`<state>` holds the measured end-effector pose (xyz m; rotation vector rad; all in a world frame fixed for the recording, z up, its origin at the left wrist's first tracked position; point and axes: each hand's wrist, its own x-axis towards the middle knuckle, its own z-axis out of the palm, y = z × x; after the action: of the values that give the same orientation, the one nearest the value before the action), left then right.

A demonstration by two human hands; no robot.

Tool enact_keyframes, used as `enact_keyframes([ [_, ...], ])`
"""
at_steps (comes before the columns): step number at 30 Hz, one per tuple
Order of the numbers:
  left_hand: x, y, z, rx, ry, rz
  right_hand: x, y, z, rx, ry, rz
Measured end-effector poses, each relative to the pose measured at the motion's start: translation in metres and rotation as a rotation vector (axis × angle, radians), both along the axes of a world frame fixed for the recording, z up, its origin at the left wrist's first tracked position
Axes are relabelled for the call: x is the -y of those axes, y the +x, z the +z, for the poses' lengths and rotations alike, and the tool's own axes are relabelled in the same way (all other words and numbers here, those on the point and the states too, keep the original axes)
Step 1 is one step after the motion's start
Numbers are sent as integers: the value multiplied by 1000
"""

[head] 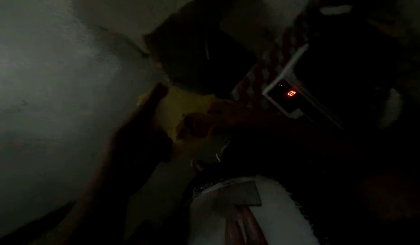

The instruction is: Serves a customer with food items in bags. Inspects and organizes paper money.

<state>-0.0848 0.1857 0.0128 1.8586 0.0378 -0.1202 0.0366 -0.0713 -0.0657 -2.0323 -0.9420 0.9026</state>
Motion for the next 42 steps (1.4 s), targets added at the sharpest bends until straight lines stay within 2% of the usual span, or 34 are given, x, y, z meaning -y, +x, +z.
enact_keyframes([
  [1,-21,-11,6,4,-8,2,-7,1,-17,262,16,201],
  [4,-83,-45,25,-60,181,117,-58,-3,-16,607,-103,546],
  [7,-142,-85,38,-149,413,298,-116,-21,-10,976,195,515],
  [10,-205,-133,46,-215,414,485,-186,-32,11,1138,407,408],
  [13,-265,-172,51,-279,416,581,-252,-41,24,1231,529,436],
  [18,-344,-206,48,-331,438,740,-350,-55,41,912,545,684],
  [20,-375,-211,42,-320,440,778,-387,-53,41,815,554,719],
  [24,-442,-210,42,-436,492,816,-475,-39,40,871,646,772],
  [26,-477,-209,48,-507,451,795,-524,-23,42,883,684,817],
  [29,-517,-200,68,-519,395,791,-601,-2,50,823,656,859],
  [31,-543,-190,84,-533,508,834,-651,5,52,734,624,887],
  [33,-579,-188,89,-524,748,852,-697,4,57,582,479,1007],
  [36,-635,-194,74,-710,974,871,-761,-17,81,543,-31,1217],
  [38,-669,-191,68,-900,865,917,-806,-34,92,659,-177,1255],
  [39,-686,-189,66,-902,716,975,-828,-41,94,706,-138,1265],
  [40,-702,-186,64,-843,522,1054,-851,-48,94,725,-49,1280],
  [42,-729,-182,60,-575,168,1171,-899,-65,90,688,240,1329],
])
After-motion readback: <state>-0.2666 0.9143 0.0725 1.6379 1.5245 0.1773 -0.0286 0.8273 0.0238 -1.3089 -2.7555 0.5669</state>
